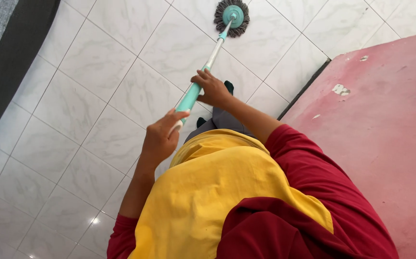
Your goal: The person cleans the tiled floor by moving a mop in back-and-forth and circular motions across the surface.
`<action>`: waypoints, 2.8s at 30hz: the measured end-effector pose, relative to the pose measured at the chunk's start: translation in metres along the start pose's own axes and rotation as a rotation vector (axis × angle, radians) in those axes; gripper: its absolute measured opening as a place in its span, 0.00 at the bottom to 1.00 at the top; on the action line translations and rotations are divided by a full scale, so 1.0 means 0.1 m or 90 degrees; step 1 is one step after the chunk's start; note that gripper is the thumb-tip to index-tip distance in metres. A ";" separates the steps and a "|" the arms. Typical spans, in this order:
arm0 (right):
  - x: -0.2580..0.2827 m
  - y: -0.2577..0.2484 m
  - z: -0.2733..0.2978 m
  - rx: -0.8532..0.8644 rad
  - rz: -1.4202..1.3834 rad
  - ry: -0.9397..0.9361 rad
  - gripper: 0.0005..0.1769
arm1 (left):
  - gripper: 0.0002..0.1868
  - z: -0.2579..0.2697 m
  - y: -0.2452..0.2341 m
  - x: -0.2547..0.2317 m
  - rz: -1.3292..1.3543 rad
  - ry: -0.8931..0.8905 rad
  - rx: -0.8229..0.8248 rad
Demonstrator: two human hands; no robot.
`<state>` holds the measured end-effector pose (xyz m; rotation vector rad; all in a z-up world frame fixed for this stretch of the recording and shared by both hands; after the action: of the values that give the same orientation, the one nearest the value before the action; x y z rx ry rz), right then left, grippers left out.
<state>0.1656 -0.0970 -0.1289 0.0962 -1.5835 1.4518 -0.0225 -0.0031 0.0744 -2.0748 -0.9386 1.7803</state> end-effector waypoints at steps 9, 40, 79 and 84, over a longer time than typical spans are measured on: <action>-0.19 -0.59 -0.48 -0.181 -0.094 -0.008 0.26 | 0.24 -1.12 0.15 -0.10 -0.041 0.053 0.024; -2.08 -1.95 -1.84 -0.181 0.004 0.046 0.26 | 0.23 -3.72 1.15 0.27 0.044 -0.090 0.293; -2.29 -1.30 -3.27 -0.014 -0.150 -0.024 0.22 | 0.25 -4.04 0.97 0.79 -0.016 -0.078 0.076; -3.14 -1.79 -4.13 -0.028 -0.041 -0.025 0.22 | 0.25 -4.86 1.70 1.62 0.056 -0.095 0.110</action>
<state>0.6817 0.0231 -0.2711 0.1494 -1.6281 1.3730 0.4987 0.0712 -0.0429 -1.9256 -0.7106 2.0076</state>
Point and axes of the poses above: each hand's wrist, its own z-axis away from the middle knuckle, its own y-axis out of the palm, x = y × z, the point moved 3 cm from there along -z, towards the middle knuckle, and after that the axes turned 12 degrees about y, right-handed, at the moved point
